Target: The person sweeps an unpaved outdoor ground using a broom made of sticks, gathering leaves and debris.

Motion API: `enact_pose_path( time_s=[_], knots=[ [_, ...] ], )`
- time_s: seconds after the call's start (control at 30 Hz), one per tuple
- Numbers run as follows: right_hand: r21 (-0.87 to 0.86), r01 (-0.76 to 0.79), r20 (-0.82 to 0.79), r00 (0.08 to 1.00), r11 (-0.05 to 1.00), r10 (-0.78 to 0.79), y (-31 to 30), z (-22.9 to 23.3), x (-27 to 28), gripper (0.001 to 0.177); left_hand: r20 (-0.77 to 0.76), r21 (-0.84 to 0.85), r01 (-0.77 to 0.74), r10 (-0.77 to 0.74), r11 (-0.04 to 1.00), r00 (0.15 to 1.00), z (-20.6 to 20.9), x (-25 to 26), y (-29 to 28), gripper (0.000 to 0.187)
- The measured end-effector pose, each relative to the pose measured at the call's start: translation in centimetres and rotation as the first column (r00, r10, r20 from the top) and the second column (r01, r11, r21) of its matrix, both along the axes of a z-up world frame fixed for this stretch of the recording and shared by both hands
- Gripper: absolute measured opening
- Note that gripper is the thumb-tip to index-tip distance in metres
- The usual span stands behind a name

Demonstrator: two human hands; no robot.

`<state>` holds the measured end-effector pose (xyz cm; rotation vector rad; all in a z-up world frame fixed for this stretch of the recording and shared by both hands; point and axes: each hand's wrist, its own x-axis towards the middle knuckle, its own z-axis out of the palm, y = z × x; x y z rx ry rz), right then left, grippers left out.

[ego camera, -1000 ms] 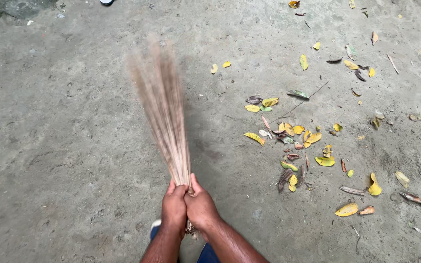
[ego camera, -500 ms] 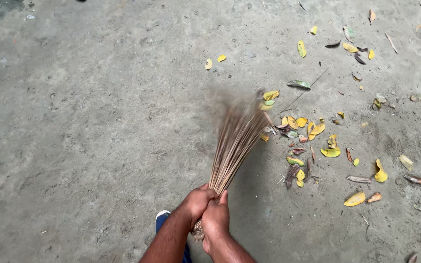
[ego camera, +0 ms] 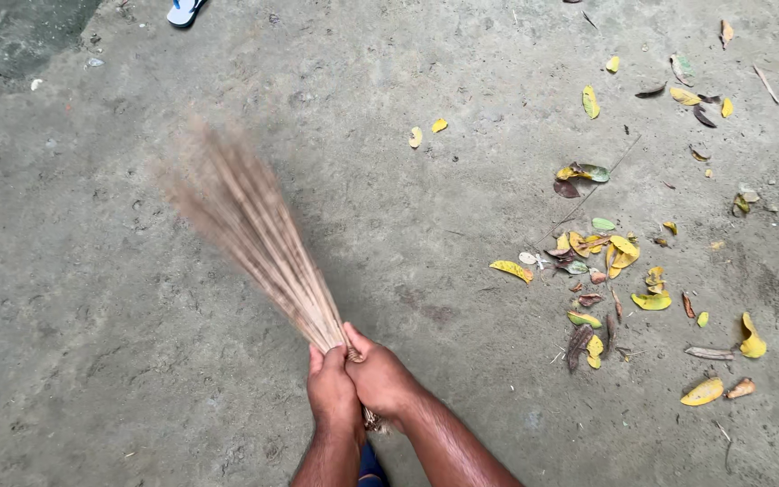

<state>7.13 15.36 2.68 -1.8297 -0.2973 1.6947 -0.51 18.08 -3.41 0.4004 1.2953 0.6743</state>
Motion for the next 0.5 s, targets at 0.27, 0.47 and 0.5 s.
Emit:
enact_pose_path(
  time_s=[0.27, 0.47, 0.5],
  knots=[
    [-0.330, 0.322, -0.107, 0.921, 0.887, -0.374, 0.6, -0.6, -0.1, 0.068, -0.102, -0.280, 0.440, -0.482, 0.853, 0.870, -0.7, 0.9, 2.5, 0.041],
    [-0.234, 0.772, 0.010, 0.610, 0.591, -0.792, 0.7, 0.5, -0.4, 0.069, 0.053, -0.153, 0.846, -0.851, 0.511, 0.523, 0.5, 4.5, 4.6, 0.045],
    [-0.212, 0.776, 0.044, 0.615, 0.595, -0.787, 0.9, 0.6, -0.2, 0.067, 0.073, -0.091, 0.876, -0.874, 0.473, 0.480, 0.8, 4.9, 4.9, 0.047]
  ],
)
